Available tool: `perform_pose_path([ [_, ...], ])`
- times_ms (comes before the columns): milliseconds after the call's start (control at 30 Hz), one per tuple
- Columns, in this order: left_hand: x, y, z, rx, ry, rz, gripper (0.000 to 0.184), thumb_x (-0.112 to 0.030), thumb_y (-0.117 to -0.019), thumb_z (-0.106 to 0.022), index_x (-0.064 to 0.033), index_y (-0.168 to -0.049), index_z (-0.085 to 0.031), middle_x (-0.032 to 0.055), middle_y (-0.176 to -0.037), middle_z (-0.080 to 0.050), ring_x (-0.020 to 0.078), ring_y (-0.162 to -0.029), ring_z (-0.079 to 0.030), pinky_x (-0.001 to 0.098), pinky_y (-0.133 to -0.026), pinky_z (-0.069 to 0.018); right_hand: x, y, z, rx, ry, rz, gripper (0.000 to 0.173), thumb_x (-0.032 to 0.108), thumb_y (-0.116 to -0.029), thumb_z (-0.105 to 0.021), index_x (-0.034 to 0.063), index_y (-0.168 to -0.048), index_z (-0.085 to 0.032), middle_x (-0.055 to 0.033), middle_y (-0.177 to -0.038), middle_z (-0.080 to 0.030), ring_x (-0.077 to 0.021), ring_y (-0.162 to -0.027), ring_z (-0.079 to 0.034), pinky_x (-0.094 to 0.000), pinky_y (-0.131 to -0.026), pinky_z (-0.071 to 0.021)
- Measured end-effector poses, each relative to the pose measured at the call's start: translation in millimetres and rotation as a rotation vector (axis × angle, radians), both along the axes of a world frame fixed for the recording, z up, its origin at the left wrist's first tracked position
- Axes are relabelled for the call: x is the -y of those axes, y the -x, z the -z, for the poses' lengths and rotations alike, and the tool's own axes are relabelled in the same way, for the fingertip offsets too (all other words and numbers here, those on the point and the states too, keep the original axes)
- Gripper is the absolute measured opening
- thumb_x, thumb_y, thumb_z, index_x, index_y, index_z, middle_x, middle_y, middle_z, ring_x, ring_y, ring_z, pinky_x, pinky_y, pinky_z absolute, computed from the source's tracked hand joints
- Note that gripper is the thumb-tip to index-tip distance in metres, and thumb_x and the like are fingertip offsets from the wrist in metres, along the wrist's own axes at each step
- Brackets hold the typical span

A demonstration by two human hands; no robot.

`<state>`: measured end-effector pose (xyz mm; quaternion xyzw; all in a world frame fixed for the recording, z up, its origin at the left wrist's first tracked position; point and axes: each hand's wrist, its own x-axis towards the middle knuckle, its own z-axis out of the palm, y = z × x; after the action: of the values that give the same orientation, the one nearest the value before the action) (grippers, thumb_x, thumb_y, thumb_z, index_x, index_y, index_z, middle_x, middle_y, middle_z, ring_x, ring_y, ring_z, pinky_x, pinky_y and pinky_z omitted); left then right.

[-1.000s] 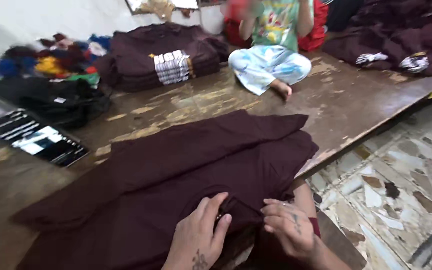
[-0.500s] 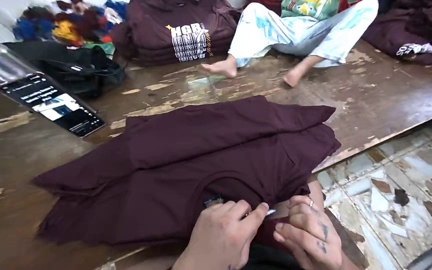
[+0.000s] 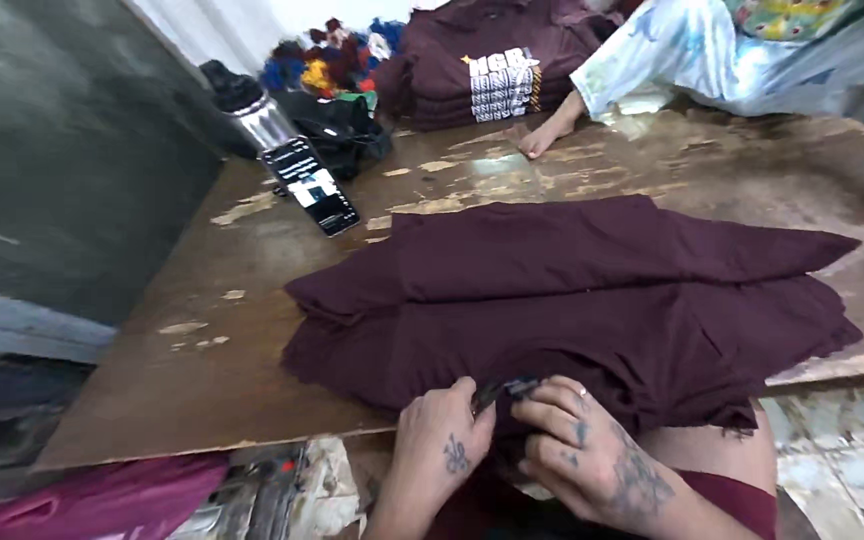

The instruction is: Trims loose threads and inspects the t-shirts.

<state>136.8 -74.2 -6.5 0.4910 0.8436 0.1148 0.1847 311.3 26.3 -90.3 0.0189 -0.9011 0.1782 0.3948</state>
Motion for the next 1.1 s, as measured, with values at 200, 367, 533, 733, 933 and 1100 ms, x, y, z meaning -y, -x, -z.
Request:
perform_pose_path([
  [200,32.2,8.5,59.8,0.754,-0.906,-0.056,0.018,-0.026,-0.0965,-0.067,-0.021,-0.081,-0.06,-0.0118,-0.061,-0.058,-0.0027,-0.051,-0.058,0.0162,-0.049,-0.0523,-3.6,34.6,3.8,-0.011,0.087,0.141,0.048,0.055,-0.1047,-0.045,0.0137,-0.093,-0.066,0.0005,-0.072,-0.065,-0.0146,-0.071,-0.063,-0.034,-0.076,-0.051],
  [367,26.5,6.9,68.4,0.943,-0.975,-0.036,0.013,-0.027,-0.0946,-0.07,-0.0239,-0.083,-0.066,-0.0113,-0.062,-0.061,-0.0012,-0.05,-0.06,0.0175,-0.049,-0.0544,-7.1,52.2,-6.5,-0.055,0.122,0.049,0.026,0.021,-0.1041,-0.051,0.0075,-0.09,-0.069,-0.003,-0.067,-0.065,-0.0168,-0.061,-0.064,-0.0314,-0.059,-0.0536],
  [533,22.5,7.7,63.4,1.005,-1.003,-0.027,0.013,-0.027,-0.0944,-0.07,-0.025,-0.082,-0.066,-0.0144,-0.064,-0.062,-0.003,-0.052,-0.061,0.0163,-0.048,-0.0545,-8.2,47.1,-7.0,-0.083,0.184,0.041,0.035,0.025,-0.109,-0.042,0.0063,-0.088,-0.063,-0.005,-0.067,-0.063,-0.0161,-0.061,-0.063,-0.0296,-0.059,-0.0527],
  [733,28.8,14.5,46.9,0.514,-0.801,0.028,0.014,-0.023,-0.0958,-0.062,-0.0116,-0.087,-0.06,-0.0079,-0.066,-0.057,-0.0037,-0.054,-0.054,0.0137,-0.051,-0.0467,-2.7,38.9,-15.4,-0.028,0.269,-0.026,0.025,0.02,-0.1039,-0.051,0.0062,-0.089,-0.065,-0.0072,-0.076,-0.068,-0.0175,-0.073,-0.066,-0.0287,-0.074,-0.051],
  [933,44.4,28.3,-2.4,-0.304,-0.477,0.428,0.031,-0.024,-0.0946,-0.053,-0.0109,-0.116,-0.073,0.0095,-0.092,-0.071,0.0269,-0.078,-0.071,0.042,-0.061,-0.0569,7.5,27.3,4.5,-0.118,0.374,-0.045,0.015,0.021,-0.0992,-0.058,0.0089,-0.09,-0.06,-0.0037,-0.079,-0.065,-0.0114,-0.082,-0.065,-0.0278,-0.097,-0.0482],
  [1100,43.8,26.3,-9.4,-0.409,-0.462,0.583,0.029,-0.012,-0.0885,-0.056,-0.0152,-0.11,-0.076,0.0059,-0.083,-0.068,0.0238,-0.066,-0.067,0.0374,-0.05,-0.0523,11.7,29.0,8.5,-0.161,0.378,-0.065,0.018,0.023,-0.1013,-0.059,0.0106,-0.09,-0.064,-0.0013,-0.077,-0.066,-0.0076,-0.077,-0.064,-0.0303,-0.103,-0.0444],
])
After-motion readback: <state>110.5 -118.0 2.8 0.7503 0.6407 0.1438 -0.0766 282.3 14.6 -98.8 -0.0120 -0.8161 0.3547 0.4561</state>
